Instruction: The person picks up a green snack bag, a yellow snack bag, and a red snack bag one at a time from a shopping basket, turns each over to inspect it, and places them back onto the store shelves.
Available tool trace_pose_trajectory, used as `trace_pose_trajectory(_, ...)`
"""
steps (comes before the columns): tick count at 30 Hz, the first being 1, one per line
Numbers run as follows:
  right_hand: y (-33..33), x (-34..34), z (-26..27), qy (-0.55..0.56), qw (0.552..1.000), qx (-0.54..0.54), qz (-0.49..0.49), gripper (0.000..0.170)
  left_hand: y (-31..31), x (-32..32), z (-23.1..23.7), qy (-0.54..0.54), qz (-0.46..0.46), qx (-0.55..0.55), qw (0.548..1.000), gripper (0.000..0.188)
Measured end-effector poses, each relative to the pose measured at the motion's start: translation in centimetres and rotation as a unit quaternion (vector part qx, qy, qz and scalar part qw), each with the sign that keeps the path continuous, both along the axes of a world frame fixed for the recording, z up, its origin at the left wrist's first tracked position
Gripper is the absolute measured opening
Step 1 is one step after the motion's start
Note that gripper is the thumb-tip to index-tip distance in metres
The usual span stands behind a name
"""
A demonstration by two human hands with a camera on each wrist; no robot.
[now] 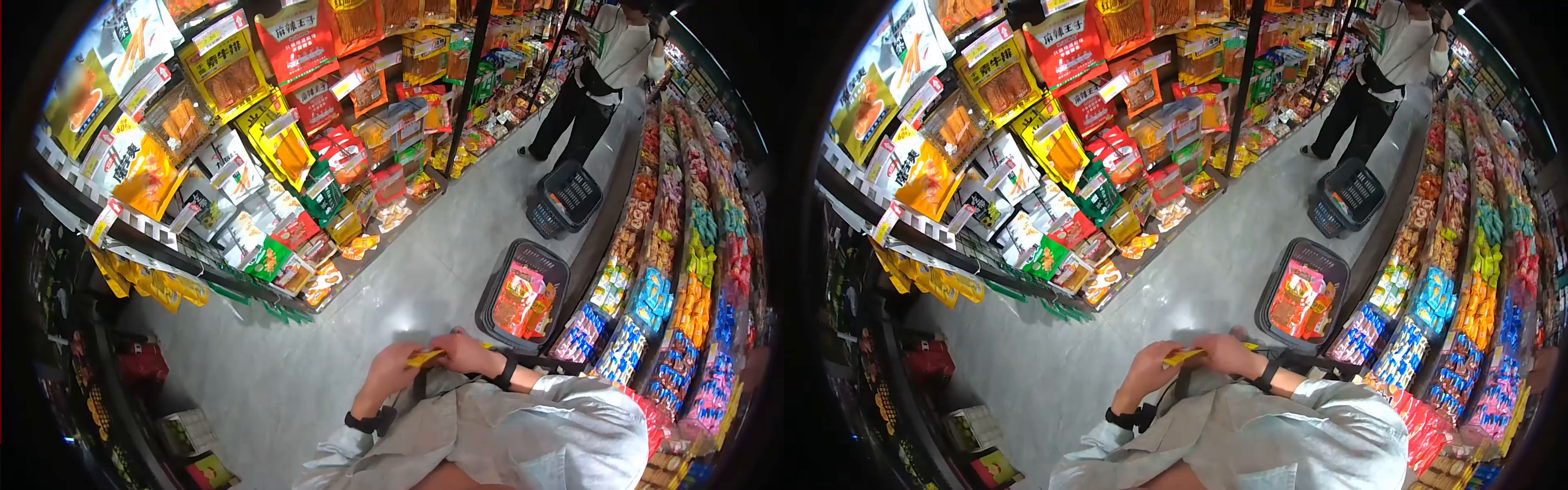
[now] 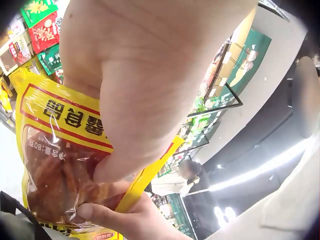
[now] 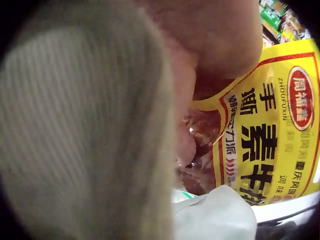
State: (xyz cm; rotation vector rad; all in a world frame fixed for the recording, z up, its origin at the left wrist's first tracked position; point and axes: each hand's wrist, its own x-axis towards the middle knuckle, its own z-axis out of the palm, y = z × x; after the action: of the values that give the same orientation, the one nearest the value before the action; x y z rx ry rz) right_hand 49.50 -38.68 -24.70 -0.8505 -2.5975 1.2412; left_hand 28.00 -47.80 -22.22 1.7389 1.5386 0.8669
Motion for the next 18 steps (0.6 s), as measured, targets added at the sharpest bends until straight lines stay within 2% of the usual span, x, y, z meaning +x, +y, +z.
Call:
trace_pose_trajectory(3, 1.5, -0.9, 0.3, 0.020, 0.999, -0.006, 0.035, 0.023, -0.4, 0.3, 0.0, -0.005, 0.028, 0.028, 0.999, 0.035)
trace_pose_trajectory(6, 3.0, -1.0, 0.2, -0.040, 0.997, 0.028, 0.052, 0.018, -0.4, 1.2, 0.4, 0.014, 0.061, 0.044, 0.997, 0.035)
trace_pose_trajectory(8, 4.8, -0.6, 0.7, 0.000, 0.995, 0.029, 0.098, 0.017, 0.0, 1.8, -0.2, 0.005, 0.094, 0.066, 0.993, 0.039)
trace_pose_trajectory(9, 5.7, -0.3, 0.7, 0.030, 0.993, 0.019, 0.116, 0.017, 0.8, 2.2, 1.4, 0.017, 0.098, 0.024, 0.995, 0.034)
trace_pose_trajectory(11, 7.9, 0.6, 0.8, 0.053, 0.987, 0.009, 0.154, 0.022, 2.1, 3.7, 1.8, 0.019, 0.135, 0.009, 0.991, 0.030)
trace_pose_trajectory(14, 11.1, 1.7, 1.5, 0.085, 0.986, -0.021, 0.140, 0.024, 4.8, 6.3, 3.8, 0.049, 0.173, 0.020, 0.983, 0.023)
trace_pose_trajectory(15, 12.3, 2.1, 1.6, 0.049, 0.988, -0.021, 0.146, 0.027, 5.7, 7.2, 4.1, 0.058, 0.183, 0.028, 0.981, 0.021)
trace_pose_trajectory(18, 15.9, 3.7, 0.7, 0.074, 0.987, 0.004, 0.146, 0.035, 7.8, 9.2, 3.7, 0.074, 0.221, 0.012, 0.972, 0.023)
